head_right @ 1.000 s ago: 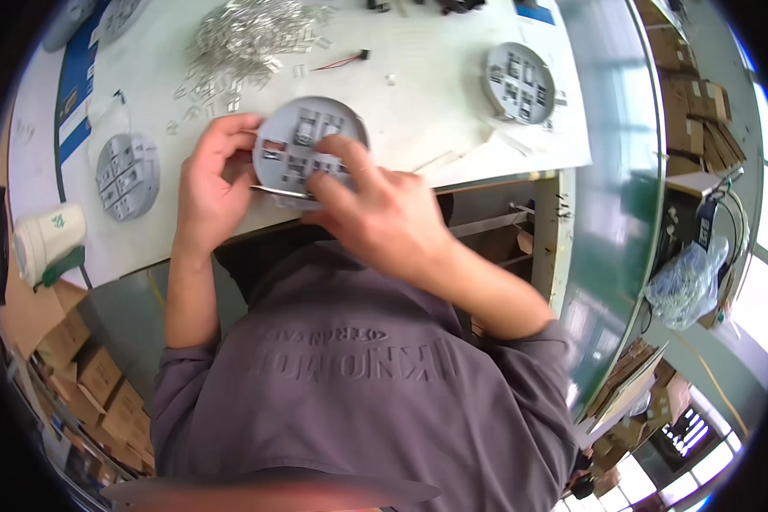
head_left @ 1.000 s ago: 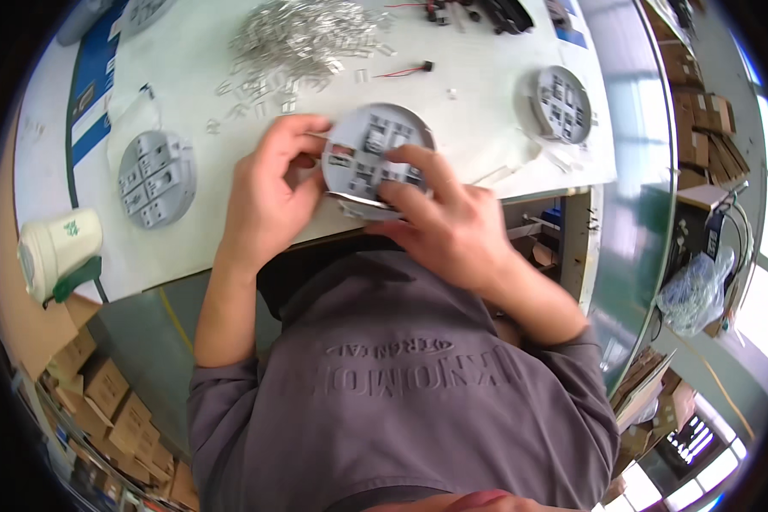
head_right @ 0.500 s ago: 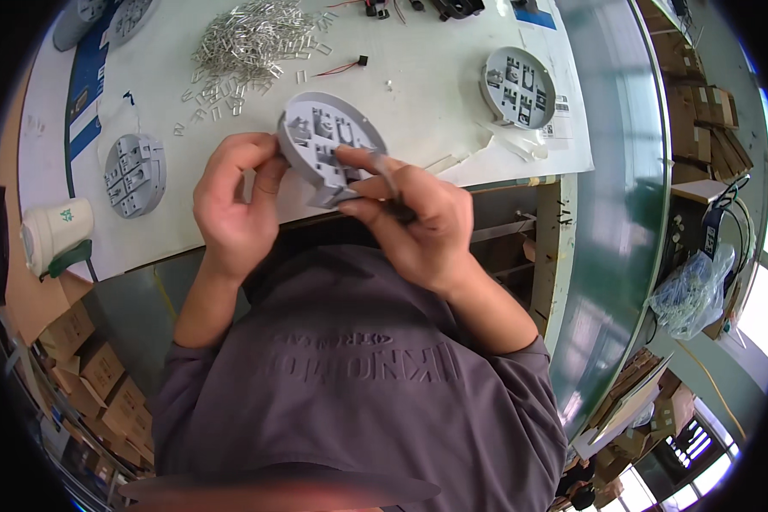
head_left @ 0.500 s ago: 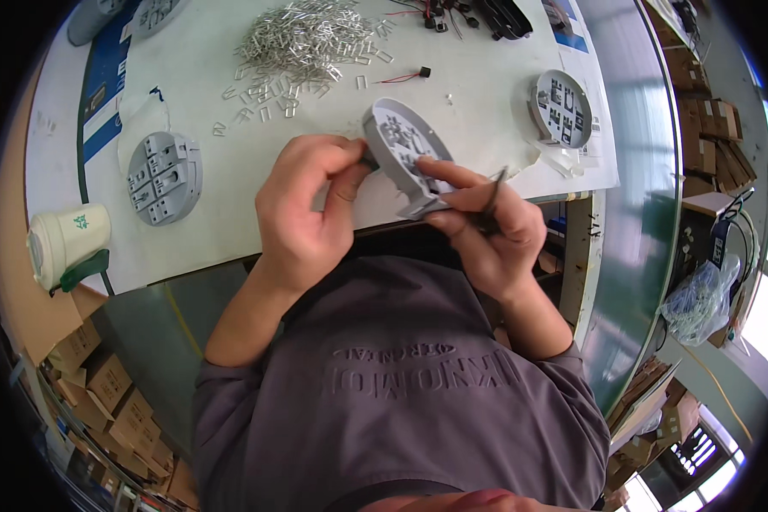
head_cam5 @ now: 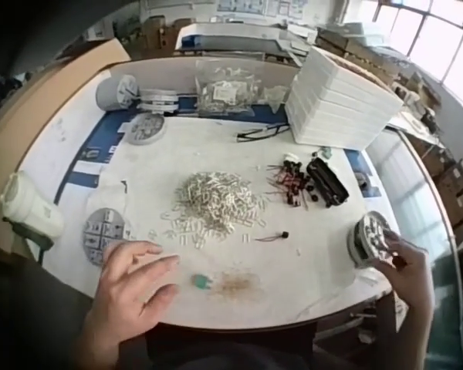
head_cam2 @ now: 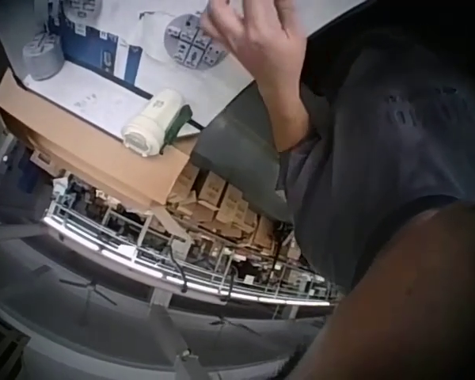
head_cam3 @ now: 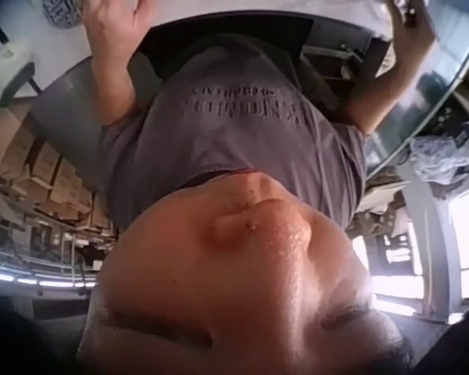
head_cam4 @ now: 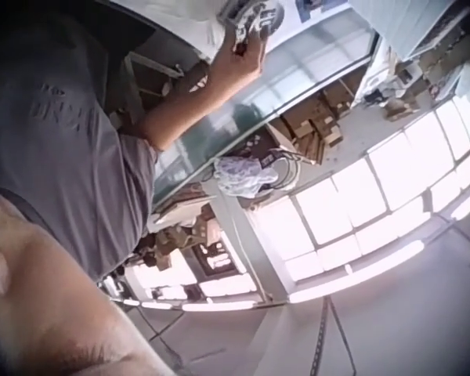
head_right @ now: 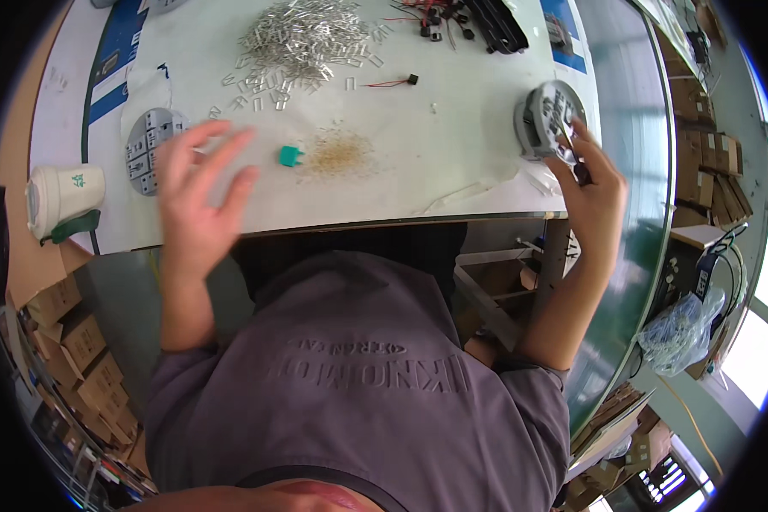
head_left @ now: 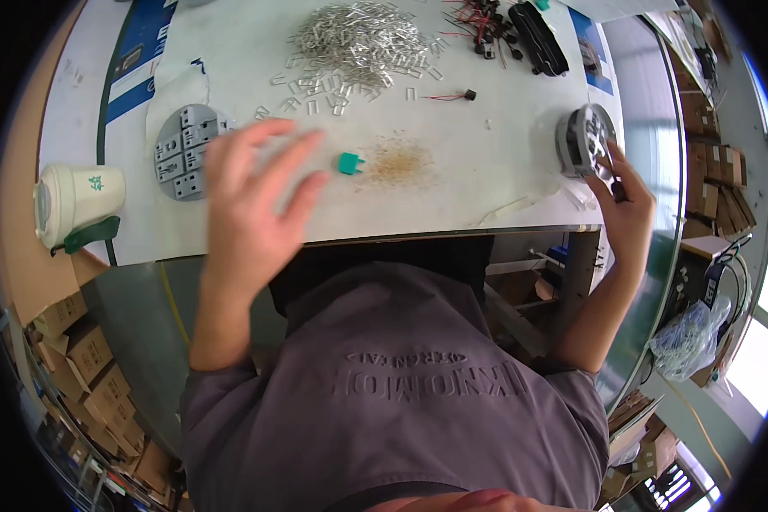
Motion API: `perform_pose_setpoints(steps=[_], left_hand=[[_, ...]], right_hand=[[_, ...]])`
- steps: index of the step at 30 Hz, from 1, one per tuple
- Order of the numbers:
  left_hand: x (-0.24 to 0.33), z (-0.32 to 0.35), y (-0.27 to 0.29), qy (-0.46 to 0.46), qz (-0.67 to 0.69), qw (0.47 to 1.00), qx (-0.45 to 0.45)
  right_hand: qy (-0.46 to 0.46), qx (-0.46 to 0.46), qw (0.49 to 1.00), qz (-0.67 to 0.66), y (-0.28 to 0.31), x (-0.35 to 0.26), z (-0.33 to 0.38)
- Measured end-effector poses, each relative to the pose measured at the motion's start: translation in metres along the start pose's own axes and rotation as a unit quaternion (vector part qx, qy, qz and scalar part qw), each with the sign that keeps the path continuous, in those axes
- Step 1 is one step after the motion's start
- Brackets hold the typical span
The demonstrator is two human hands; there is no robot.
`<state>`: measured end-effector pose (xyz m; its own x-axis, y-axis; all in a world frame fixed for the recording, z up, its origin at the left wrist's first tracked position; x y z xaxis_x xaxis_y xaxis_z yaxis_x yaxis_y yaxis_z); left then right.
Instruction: Assembling small electronic components into a circular plastic base using a precision tool.
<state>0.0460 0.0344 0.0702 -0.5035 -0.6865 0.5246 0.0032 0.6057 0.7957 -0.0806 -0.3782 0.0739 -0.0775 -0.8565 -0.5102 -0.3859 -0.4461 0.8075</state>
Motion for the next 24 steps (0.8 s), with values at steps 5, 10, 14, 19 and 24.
perform_pose_setpoints(steps=[5, 10, 14, 19, 24], left_hand=[[-0.07, -0.005, 0.066, 0.089, -0.149, 0.984, -0.031], [-0.12, -0.008, 0.067, 0.167, -0.05, 0.973, -0.149], [-0.113, -0.005, 0.078, 0.153, -0.066, 0.982, -0.089], [-0.021, -0.01, 0.045, 0.029, 0.001, 1.0, -0.005], [0.051, -0.008, -0.066, -0.005, 0.048, 0.997, -0.058]], right_hand=[[0.09, -0.077, 0.991, -0.07, -0.05, -0.089, -0.052], [0.412, -0.211, 0.886, 0.029, -0.148, -0.162, -0.106], [0.395, -0.275, 0.874, 0.066, -0.167, -0.161, -0.118], [0.348, -0.26, 0.899, 0.056, -0.166, -0.151, -0.112], [0.074, -0.22, 0.958, -0.172, -0.117, -0.119, -0.11]])
Point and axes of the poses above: each hand's wrist, its own z-axis away from the middle knuckle, its own y-axis out of the back of the hand, x = y × z, the point moved 7 cm from there along -z, towards the middle knuckle, and after that the axes turned 13 degrees about y, right-handed, at the moved point
